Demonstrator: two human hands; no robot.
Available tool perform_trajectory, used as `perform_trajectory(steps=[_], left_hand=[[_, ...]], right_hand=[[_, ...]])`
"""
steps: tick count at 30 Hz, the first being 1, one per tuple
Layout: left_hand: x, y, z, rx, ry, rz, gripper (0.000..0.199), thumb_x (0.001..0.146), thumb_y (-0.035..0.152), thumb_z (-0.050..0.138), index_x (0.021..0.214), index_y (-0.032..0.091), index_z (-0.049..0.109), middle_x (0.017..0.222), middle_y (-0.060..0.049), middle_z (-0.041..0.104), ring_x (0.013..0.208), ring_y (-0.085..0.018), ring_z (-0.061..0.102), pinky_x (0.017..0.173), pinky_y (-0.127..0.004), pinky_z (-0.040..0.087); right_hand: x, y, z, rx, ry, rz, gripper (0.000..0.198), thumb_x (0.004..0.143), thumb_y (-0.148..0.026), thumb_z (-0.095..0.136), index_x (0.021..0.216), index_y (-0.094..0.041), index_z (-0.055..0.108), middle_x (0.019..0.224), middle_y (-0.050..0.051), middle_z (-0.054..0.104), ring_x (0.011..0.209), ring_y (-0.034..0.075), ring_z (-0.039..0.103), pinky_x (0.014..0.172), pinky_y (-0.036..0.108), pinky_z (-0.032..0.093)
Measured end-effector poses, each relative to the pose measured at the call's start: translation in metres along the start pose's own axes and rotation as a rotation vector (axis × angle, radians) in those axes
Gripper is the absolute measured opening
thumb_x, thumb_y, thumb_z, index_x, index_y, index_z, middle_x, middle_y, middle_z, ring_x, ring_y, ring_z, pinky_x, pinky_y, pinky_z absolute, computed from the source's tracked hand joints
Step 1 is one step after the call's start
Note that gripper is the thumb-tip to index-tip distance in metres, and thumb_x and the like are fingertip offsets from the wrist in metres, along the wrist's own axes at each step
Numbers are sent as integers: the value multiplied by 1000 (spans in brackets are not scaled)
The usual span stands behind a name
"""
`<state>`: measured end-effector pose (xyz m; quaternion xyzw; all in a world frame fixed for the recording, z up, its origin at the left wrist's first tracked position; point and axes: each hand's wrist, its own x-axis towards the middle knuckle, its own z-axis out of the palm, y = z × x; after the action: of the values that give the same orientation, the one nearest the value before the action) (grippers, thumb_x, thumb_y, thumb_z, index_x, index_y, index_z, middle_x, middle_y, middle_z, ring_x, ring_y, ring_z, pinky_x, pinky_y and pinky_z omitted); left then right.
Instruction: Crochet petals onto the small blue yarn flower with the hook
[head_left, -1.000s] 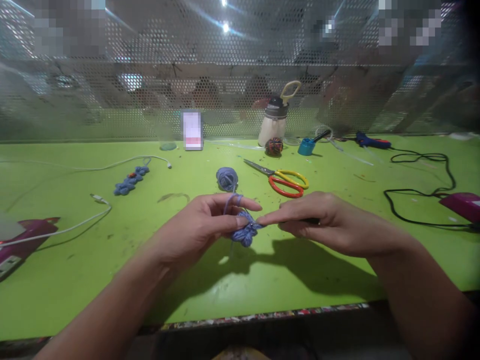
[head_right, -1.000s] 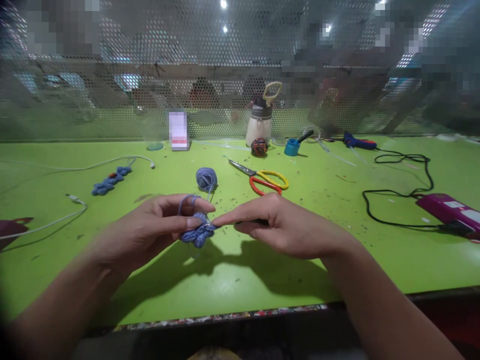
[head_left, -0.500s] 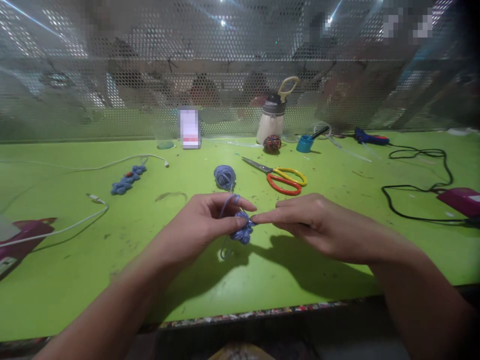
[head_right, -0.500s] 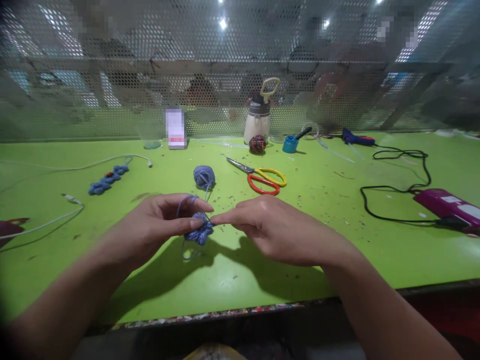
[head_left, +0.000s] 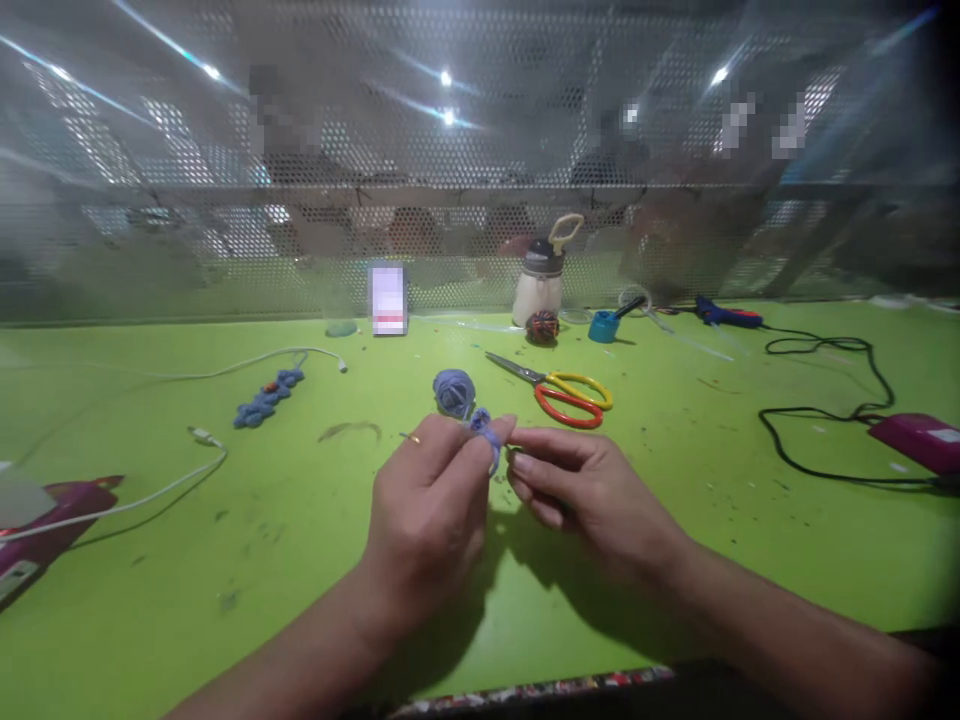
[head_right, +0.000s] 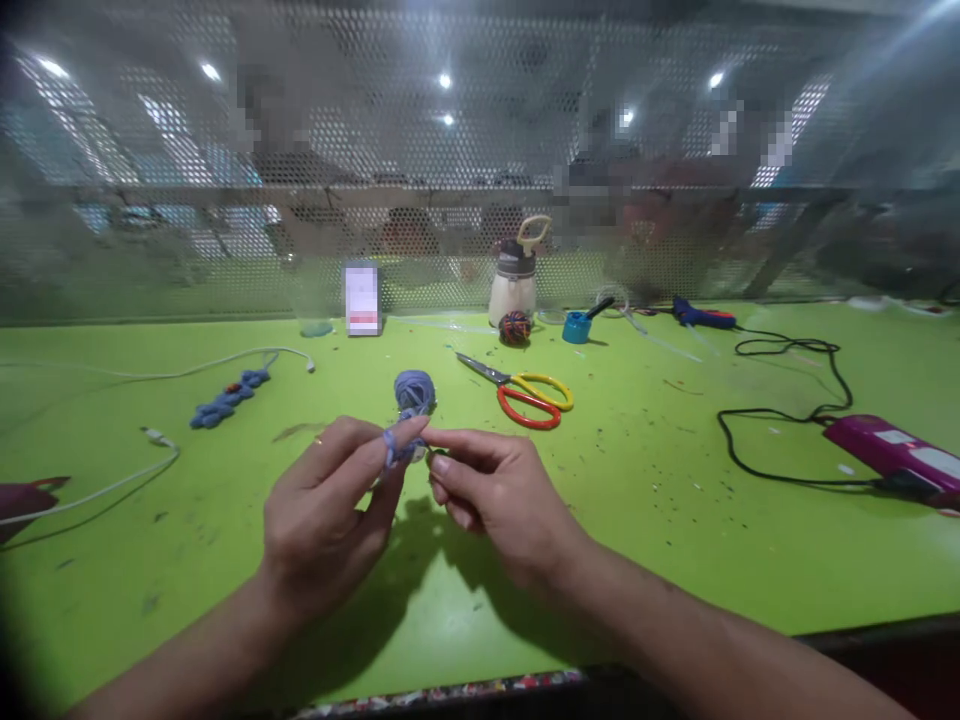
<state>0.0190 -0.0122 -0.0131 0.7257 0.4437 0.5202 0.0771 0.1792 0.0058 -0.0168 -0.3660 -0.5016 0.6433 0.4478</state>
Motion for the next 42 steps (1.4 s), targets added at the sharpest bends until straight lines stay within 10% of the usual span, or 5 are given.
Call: perform_trajectory(steps=[6,16,21,29,42], left_hand=[[13,-3,-2,-758,-34,-654,45,68,16,80,112,19,71,70,2,63,68,-13,60,71,-28,51],[26,-12,-31,-708,-309,-641,30,67,13,79,96,20,77,65,4,62,61,-8,57,63,-22,45],[30,-22,-33,-719,-358,-690,13,68,12,76,79,18,77,69,1,68,64,-9,58,66,-23,44],[31,-23,-30,-758,-425,-640,8,65,8,71,67,15,66,66,2,62,64,-9,55,67,-25,41],[26,-14,-24,-800,-414,-629,62,70,11,69,131,17,58,71,4,52,69,-12,53,67,-27,43]], right_hand=[[0,6,-2,-109,25,-159,32,81,-25,69,111,-16,74,56,-4,50,46,6,37,44,20,27],[1,-3,-25,-1233,-134,-901,48,86,0,41,127,-10,64,68,4,52,57,14,44,52,26,32],[-6,-13,-25,-1329,-220,-746,56,84,1,40,132,-16,61,72,5,56,59,14,45,54,25,33],[-3,-30,-29,-794,-392,-278,36,91,-18,53,122,-21,70,78,3,69,57,10,47,51,21,36],[2,-17,-26,-329,-281,-75,34,87,-19,63,121,-16,70,58,-4,45,50,6,35,43,20,24]])
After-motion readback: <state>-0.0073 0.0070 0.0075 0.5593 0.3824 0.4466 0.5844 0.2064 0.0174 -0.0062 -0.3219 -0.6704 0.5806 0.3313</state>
